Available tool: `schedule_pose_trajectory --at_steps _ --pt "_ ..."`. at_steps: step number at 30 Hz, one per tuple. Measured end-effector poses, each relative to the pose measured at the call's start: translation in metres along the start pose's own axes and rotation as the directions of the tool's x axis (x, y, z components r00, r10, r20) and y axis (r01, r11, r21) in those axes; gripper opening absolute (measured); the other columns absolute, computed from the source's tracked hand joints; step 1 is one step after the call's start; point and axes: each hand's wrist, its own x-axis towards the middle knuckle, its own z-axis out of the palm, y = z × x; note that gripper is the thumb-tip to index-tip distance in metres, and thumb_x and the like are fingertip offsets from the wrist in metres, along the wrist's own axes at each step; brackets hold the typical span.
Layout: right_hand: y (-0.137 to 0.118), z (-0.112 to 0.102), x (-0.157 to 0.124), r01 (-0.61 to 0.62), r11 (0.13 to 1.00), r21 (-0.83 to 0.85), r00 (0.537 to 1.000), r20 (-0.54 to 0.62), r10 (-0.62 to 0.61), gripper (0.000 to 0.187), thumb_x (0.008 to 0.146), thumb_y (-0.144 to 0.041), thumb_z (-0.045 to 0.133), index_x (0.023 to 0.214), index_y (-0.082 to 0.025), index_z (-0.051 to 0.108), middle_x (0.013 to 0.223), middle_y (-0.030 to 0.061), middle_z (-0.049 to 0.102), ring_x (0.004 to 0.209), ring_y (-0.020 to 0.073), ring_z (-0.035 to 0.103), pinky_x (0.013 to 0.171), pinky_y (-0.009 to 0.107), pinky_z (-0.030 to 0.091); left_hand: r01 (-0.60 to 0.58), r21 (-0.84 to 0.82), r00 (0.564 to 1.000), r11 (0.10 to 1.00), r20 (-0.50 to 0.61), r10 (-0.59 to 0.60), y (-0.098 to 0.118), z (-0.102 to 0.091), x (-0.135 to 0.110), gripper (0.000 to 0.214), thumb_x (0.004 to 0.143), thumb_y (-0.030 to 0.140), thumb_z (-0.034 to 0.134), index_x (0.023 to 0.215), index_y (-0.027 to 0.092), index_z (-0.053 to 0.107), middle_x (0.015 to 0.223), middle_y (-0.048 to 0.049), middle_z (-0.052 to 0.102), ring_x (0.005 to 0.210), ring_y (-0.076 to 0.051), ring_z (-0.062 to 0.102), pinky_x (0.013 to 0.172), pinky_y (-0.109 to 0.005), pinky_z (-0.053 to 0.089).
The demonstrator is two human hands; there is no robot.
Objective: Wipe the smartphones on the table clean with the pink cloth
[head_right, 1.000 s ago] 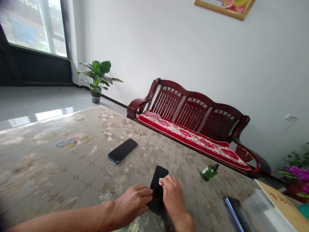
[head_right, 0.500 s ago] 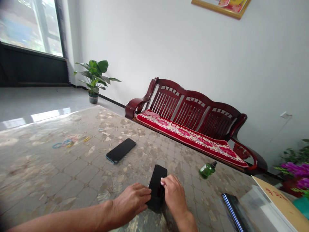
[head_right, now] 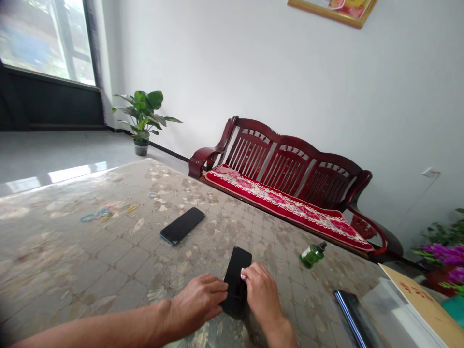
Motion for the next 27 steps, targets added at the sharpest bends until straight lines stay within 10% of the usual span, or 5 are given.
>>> schedule_pose_trajectory --at_steps 27 --pt "-0.009 0.014 0.058 -0.107 0.992 -0.067 0.993 -0.049 0.104 0.027 0.088 -0.01 0.045 0.082 -0.023 0.068 0.088 0.0033 0.066 0.089 0.018 0.06 0.078 0.025 0.04 0.099 0.051 0.994 0.994 -0.04 -0.097 -0.017 0.007 0.016 0.014 0.091 0.017 0.055 0.099 0.02 0.066 0.107 -0.0063 0.069 0.1 -0.021 0.065 0.093 -0.031 0.049"
